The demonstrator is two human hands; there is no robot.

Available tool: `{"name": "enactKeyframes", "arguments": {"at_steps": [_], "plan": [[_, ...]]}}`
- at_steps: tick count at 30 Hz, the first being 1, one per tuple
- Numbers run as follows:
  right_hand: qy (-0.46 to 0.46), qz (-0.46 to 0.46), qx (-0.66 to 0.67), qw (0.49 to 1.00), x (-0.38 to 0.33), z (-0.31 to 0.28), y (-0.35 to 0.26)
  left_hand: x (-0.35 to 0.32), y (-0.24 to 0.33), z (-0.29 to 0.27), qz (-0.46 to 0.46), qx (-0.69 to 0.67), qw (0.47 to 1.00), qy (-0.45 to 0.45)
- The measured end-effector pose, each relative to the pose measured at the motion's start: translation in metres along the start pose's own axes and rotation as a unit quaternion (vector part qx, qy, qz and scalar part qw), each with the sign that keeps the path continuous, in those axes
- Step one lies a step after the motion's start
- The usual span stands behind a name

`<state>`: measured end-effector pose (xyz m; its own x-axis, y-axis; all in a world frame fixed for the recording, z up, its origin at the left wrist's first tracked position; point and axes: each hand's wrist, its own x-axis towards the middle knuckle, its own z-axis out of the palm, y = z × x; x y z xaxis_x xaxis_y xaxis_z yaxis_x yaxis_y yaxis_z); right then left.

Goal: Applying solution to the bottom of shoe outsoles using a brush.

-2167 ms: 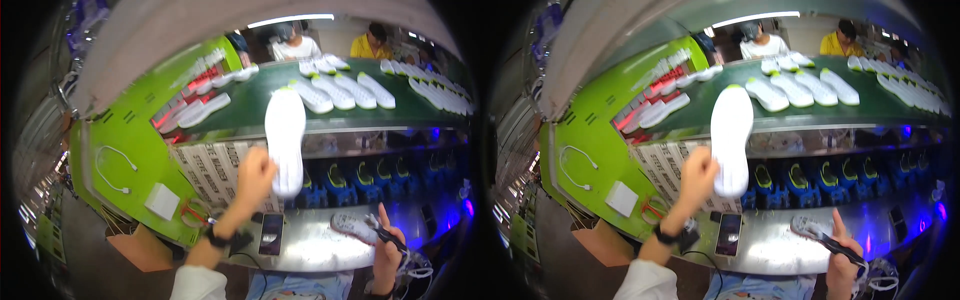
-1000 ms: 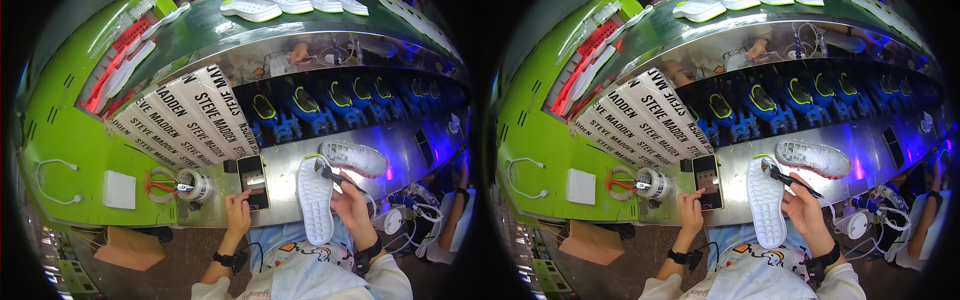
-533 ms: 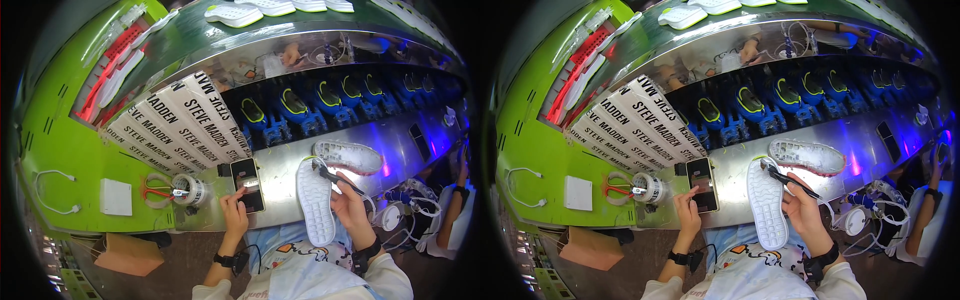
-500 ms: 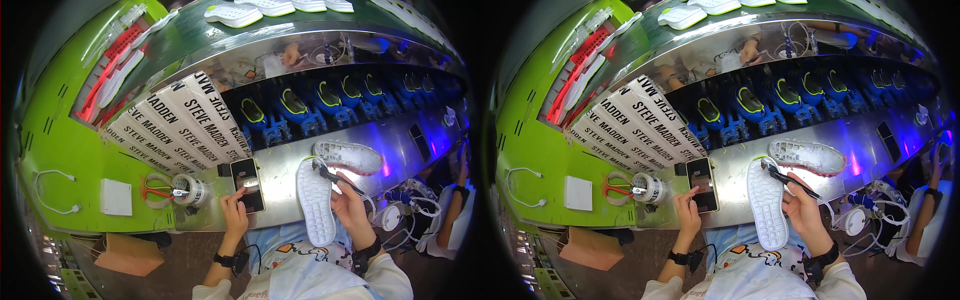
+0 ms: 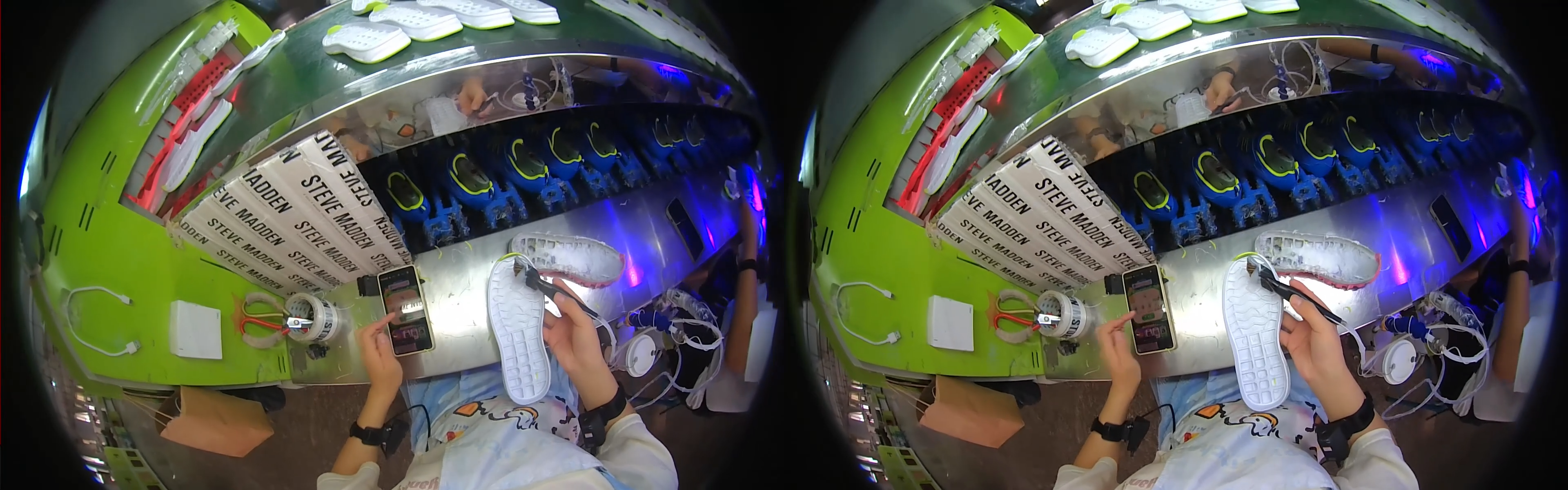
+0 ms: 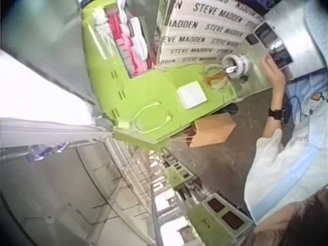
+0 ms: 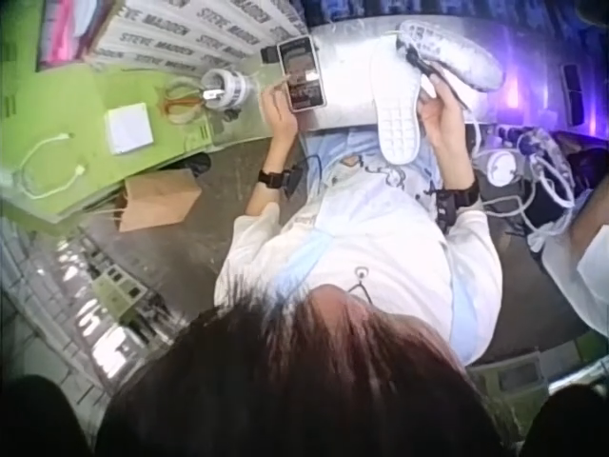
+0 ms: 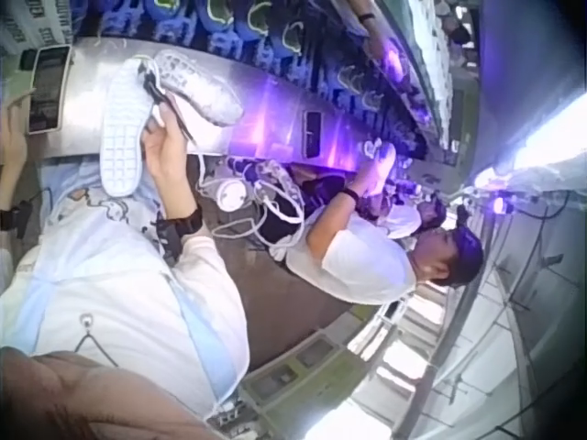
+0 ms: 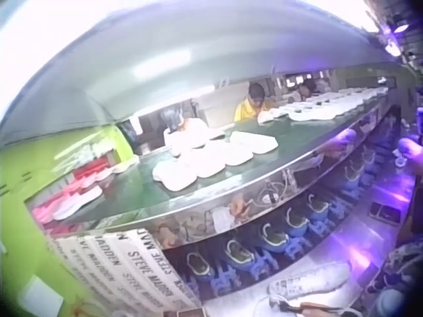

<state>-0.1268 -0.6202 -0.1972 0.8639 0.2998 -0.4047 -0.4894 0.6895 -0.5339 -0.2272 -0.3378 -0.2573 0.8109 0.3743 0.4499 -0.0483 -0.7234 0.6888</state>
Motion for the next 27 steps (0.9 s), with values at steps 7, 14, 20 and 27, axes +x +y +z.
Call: {"name": "enactKeyframes", "arguments": {"at_steps": [7, 14, 20, 27], "plan": [[-0.060, -0.040, 0.018, 0.997, -0.007, 0.053, -0.001, 0.008, 0.098, 0.060, -0.335, -0.776, 0.477, -0.242], [-0.309, -0.405, -0.610, 0.606, -0.030, 0.058, -0.022, 0.013, 0.073, 0.081, -0.340, -0.819, 0.412, -0.212], [-0.368, -0.333, -0.570, 0.655, -0.028, 0.052, -0.017, 0.036, 0.080, 0.079, -0.304, -0.817, 0.433, -0.230], [-0.486, -0.113, -0.534, 0.682, -0.011, 0.049, -0.033, 0.066, 0.079, 0.062, -0.330, -0.712, 0.510, -0.353]]}}
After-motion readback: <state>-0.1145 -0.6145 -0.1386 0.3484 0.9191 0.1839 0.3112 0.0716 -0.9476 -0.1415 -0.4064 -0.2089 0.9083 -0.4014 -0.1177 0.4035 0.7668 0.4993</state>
